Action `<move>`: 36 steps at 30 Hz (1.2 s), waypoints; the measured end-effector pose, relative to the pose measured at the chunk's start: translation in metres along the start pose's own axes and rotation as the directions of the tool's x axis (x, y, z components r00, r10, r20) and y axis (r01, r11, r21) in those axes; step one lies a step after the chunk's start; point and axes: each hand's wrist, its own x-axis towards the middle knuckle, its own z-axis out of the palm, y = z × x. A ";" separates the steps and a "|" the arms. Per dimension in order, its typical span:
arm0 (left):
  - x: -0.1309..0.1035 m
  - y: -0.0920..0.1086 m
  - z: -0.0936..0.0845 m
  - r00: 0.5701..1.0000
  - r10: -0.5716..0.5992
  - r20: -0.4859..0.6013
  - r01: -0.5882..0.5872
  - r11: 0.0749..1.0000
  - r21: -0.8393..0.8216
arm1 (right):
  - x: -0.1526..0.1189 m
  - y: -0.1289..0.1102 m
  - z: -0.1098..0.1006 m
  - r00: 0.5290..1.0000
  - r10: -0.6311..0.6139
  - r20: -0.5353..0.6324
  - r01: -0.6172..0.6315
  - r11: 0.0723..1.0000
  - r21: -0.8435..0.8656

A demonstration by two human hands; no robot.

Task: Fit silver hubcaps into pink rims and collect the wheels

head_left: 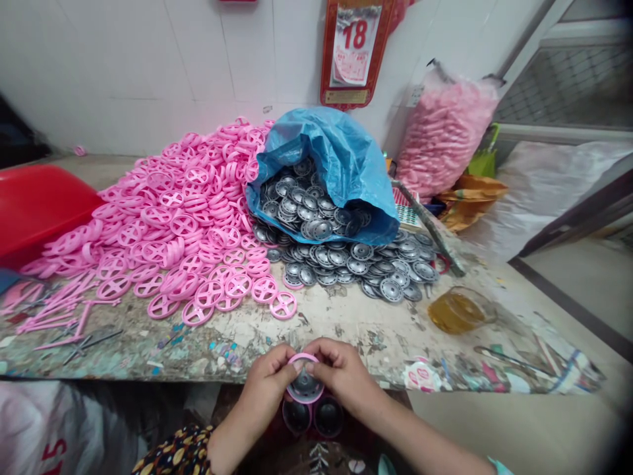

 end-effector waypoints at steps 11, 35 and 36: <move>0.036 -0.008 -0.042 0.829 0.525 -0.193 -0.212 0.614 0.761 | 0.037 -0.026 -0.015 0.950 -0.236 0.207 0.289 0.398 -0.871; 0.025 -0.013 -0.036 0.818 0.575 0.004 -0.357 0.502 0.788 | 0.051 -0.011 -0.042 0.933 -0.297 0.203 0.289 0.282 -0.915; 0.025 -0.012 -0.036 0.828 0.561 -0.007 -0.340 0.512 0.789 | 0.052 -0.010 -0.043 0.938 -0.289 0.190 0.274 0.287 -0.918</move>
